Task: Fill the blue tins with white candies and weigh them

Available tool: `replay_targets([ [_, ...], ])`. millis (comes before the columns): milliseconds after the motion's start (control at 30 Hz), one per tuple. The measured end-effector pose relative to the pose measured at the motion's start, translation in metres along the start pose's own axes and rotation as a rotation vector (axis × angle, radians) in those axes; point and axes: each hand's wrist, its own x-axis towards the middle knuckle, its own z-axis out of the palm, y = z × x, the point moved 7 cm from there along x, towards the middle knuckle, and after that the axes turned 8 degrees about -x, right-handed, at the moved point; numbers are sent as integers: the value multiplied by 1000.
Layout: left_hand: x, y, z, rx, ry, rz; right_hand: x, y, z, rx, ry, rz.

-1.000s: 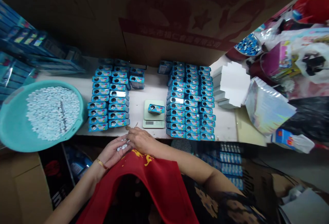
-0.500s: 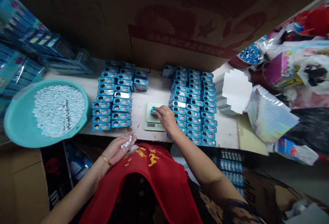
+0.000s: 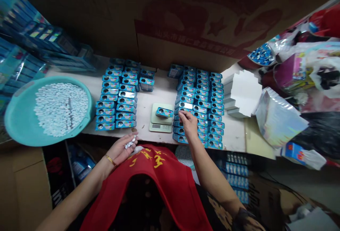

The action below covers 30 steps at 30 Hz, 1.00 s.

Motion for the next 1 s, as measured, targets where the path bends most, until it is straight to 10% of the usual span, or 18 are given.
replay_targets([
  [567,1,0,2,3,-10,17,-29,-90,58,-396,-255,-612],
  [1000,20,-7,33,-101,-75,-128,-52,-96,80,-774,-409,-798],
])
